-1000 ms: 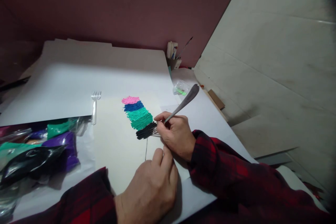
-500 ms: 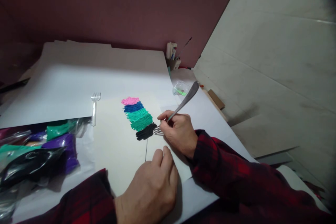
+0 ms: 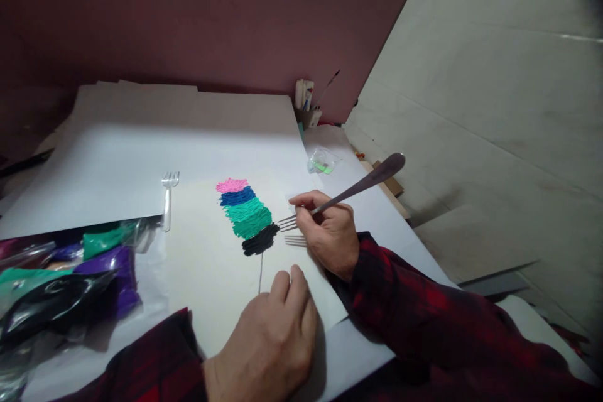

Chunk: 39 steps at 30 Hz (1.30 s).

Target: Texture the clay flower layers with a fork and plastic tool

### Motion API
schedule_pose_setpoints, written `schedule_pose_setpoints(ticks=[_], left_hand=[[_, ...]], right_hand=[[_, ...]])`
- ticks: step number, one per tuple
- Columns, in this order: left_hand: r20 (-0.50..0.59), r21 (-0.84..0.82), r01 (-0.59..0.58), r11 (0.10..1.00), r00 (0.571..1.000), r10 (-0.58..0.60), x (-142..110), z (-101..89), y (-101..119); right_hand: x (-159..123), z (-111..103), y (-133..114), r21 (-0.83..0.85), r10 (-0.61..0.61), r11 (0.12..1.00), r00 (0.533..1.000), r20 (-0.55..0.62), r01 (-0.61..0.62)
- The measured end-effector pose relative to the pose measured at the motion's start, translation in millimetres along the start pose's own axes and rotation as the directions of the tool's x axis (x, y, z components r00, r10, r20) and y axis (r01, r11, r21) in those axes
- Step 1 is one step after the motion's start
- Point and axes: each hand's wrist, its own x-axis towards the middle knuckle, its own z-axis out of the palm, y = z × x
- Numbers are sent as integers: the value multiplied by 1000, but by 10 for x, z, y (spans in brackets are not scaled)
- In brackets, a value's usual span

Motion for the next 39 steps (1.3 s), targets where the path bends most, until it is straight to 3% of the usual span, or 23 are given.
schedule_pose_setpoints(ticks=[5, 8, 11, 12, 14, 15, 16, 19, 22, 24, 26, 28, 31, 32, 33, 34, 38, 39], left_hand=[[43, -24, 10, 1000, 999, -9, 13, -20, -11], [83, -144, 77, 987, 994, -65, 13, -42, -2], [-50, -379, 195, 905, 972, -231, 16, -87, 0], [-141, -457, 228, 859, 935, -324, 23, -114, -9], [-286, -557, 313, 769, 797, -532, 45, -184, -49], [-367, -569, 317, 759, 728, -579, 56, -223, -79], [-411, -536, 300, 789, 724, -554, 65, -260, -112], [-405, -315, 164, 935, 867, -289, 66, -343, -206], [-412, -281, 131, 951, 878, -243, 44, -406, -251], [-439, -304, 242, 922, 823, -360, 40, -463, -260], [-501, -327, 379, 866, 707, -498, 48, -516, -267], [-503, -373, 407, 834, 667, -550, 51, -534, -279], [-417, -440, 274, 855, 781, -465, 15, -475, -305], [-372, -477, 255, 841, 808, -457, -8, -446, -316], [-358, -488, 273, 829, 804, -475, -35, -419, -328], [-363, -486, 320, 813, 772, -521, -63, -396, -344], [-431, -490, 524, 697, 549, -716, -149, -344, -440], [-421, -501, 543, 673, 527, -738, -162, -330, -466]], right_hand=[[8, -19, 10, 11, -39, 999, 997, 59, 38], [5, -38, 3, 40, -37, 999, 997, 66, 35], [-8, -65, -4, 105, -48, 994, 997, 61, 41], [-17, -78, -8, 128, -75, 989, 995, 65, 67], [-45, -113, -25, 155, -193, 972, 976, 98, 177], [-62, -136, -39, 151, -264, 958, 955, 132, 244], [-81, -161, -54, 143, -338, 938, 923, 187, 314], [-127, -232, -101, 145, -462, 885, 792, 400, 443], [-136, -265, -127, 162, -515, 852, 743, 428, 497], [-126, -268, -139, 226, -502, 865, 769, 396, 448], [-120, -269, -157, 316, -397, 905, 834, 383, 285], [-127, -271, -180, 387, -267, 917, 873, 407, 100], [-168, -270, -214, 459, -196, 886, 847, 494, -62], [-187, -264, -220, 476, -202, 875, 827, 524, -88], [-205, -254, -221, 486, -202, 867, 811, 548, -113], [-221, -240, -216, 490, -185, 860, 806, 562, -144], [-233, -138, -126, 500, 26, 804, 859, 511, -322], [-223, -107, -93, 509, 83, 775, 859, 505, -374]])
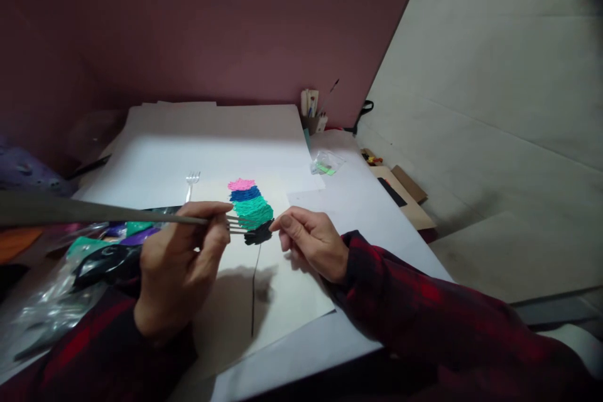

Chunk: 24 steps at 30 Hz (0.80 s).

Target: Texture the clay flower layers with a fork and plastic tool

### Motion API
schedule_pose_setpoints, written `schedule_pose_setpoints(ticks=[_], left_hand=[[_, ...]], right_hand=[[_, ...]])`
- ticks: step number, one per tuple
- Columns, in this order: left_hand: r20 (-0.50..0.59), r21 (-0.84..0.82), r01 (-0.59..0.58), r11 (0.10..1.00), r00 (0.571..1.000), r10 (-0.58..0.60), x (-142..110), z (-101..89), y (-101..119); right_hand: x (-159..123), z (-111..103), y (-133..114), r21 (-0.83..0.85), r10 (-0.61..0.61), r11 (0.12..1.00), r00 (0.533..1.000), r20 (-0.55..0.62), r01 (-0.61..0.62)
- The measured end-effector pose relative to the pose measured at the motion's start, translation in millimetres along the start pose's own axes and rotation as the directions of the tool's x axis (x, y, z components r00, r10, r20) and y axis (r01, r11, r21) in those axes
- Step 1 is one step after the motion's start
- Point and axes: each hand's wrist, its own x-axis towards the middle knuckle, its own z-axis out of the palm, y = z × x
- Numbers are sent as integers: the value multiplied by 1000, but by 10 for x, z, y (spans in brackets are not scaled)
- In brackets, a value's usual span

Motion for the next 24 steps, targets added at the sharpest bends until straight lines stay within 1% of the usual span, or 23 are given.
schedule_pose_setpoints(ticks=[2, 5, 7, 9, 12, 18, 20, 24], left_hand=[[41, -21, 43, 999, 998, -42, 6, 17, -55], [141, -53, 78, 995, 987, -70, -7, 66, -109], [197, -41, 93, 995, 977, -84, -21, 99, -130], [240, -20, 132, 991, 963, -123, -30, 128, -148], [262, -28, 197, 980, 947, -183, -34, 161, -181], [289, -112, 263, 958, 931, -221, -41, 202, -226], [286, -101, 258, 961, 932, -221, -38, 215, -222], [275, -37, 210, 977, 942, -192, -20, 237, -194]], right_hand=[[58, -10, 64, 63, 82, 995, 997, -13, -81], [120, -26, 108, 99, 165, 982, 986, -34, -161], [136, -33, 106, 102, 201, 975, 978, -51, -195], [139, -38, 95, 99, 214, 973, 975, -58, -208], [137, -40, 87, 93, 221, 972, 974, -58, -215], [137, -34, 96, 57, 222, 974, 974, -54, -219], [137, -31, 102, 50, 211, 977, 976, -54, -208], [138, -32, 118, 21, 189, 982, 981, -49, -188]])
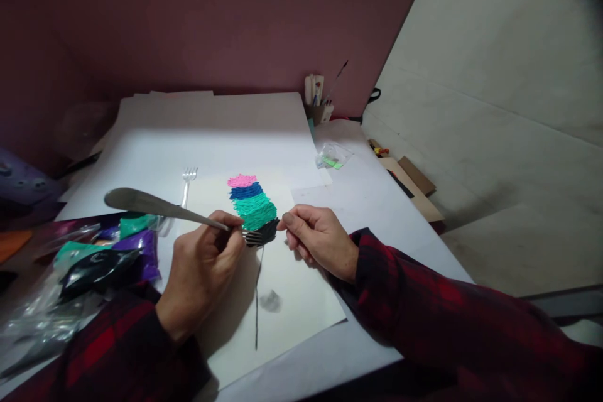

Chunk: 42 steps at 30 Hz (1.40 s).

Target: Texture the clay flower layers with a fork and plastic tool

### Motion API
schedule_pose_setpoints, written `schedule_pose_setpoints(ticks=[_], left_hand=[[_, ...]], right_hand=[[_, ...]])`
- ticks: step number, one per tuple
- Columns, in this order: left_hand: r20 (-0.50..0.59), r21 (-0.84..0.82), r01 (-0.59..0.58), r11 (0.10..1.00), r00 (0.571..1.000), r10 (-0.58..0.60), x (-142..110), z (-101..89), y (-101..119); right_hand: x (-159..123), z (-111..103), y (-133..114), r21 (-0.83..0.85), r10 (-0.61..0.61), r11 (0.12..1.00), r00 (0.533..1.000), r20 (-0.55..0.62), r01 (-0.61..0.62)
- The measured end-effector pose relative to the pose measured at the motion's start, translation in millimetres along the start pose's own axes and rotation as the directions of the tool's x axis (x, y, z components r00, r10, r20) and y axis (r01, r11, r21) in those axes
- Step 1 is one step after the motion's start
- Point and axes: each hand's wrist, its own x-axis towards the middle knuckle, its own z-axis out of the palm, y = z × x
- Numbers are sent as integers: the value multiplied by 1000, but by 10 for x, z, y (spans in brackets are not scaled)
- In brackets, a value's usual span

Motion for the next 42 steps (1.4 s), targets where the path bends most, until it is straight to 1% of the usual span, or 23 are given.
schedule_pose_setpoints(ticks=[2, 8, 14, 23, 29, 34, 42], left_hand=[[-9, 40, -8, 999, 1000, 8, 6, 8, 6], [7, 42, -5, 999, 1000, 5, 14, 38, -41], [-7, 116, -27, 993, 1000, 28, 25, 46, -41], [7, 178, 1, 984, 1000, -2, 32, 53, -29], [19, 229, -6, 973, 1000, 2, 49, 57, -5], [49, 201, -24, 979, 999, 15, 49, 28, 1], [54, 194, -52, 980, 998, 42, 35, 0, -16]], right_hand=[[2, -4, 7, -14, -9, 1000, 1000, 4, 9], [4, -16, 20, -41, -26, 999, 1000, 9, 26], [9, -23, 45, -70, -36, 997, 999, 21, 37], [5, -26, 63, -95, -36, 995, 999, 36, 40], [2, -22, 64, -119, -42, 992, 998, 40, 46], [0, -20, 45, -117, -31, 992, 999, 42, 36], [-2, -24, 42, -133, -32, 990, 998, 46, 37]])
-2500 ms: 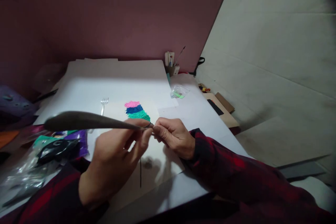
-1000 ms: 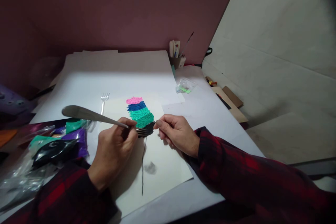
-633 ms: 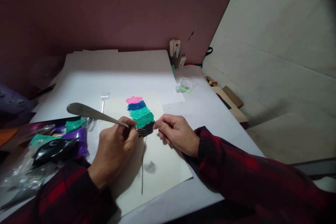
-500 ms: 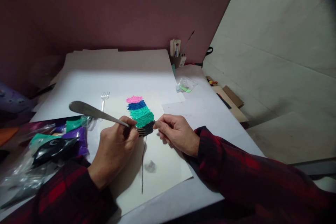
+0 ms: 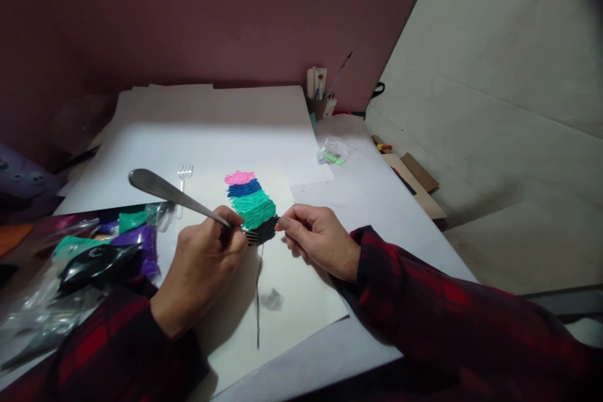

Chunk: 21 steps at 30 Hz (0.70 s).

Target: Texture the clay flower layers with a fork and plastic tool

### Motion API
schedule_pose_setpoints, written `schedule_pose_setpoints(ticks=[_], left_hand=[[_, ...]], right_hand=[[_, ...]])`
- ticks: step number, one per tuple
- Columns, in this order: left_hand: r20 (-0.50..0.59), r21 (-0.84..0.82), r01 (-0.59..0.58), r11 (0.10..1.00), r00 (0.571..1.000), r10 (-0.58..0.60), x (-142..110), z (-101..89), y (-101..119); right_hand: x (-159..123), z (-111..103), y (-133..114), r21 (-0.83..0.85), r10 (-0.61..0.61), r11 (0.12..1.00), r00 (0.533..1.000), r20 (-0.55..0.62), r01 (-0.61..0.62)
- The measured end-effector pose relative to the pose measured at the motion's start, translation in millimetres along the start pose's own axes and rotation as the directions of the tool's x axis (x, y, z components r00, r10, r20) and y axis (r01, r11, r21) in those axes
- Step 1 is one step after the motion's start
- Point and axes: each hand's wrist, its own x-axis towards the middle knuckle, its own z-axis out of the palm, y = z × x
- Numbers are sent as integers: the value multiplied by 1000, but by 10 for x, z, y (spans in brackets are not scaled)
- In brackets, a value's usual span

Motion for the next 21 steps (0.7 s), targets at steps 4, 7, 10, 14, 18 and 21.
schedule_pose_setpoints(ticks=[4, 7, 10, 14, 18, 21], left_hand=[[0, -3, -4, 1000, 1000, 4, -28, -18, -15], [-2, -13, 3, 1000, 1000, -3, -40, -24, -9], [9, -30, 18, 999, 1000, -18, -43, -25, 8], [12, -31, 57, 998, 998, -57, -48, -29, 20], [17, -21, 89, 996, 996, -88, -57, -40, 23], [19, -4, 108, 994, 994, -108, -62, -50, 30]], right_hand=[[-9, -5, -12, -61, -22, 998, 1000, -8, 22], [-43, -13, -61, -227, -109, 968, 994, 7, 108], [-96, -11, -116, -409, -177, 890, 980, 93, 200], [-155, 4, -149, -566, -231, 772, 957, 174, 289], [-173, 10, -154, -600, -208, 753, 963, 173, 270], [-171, 10, -157, -603, -199, 754, 966, 167, 260]])
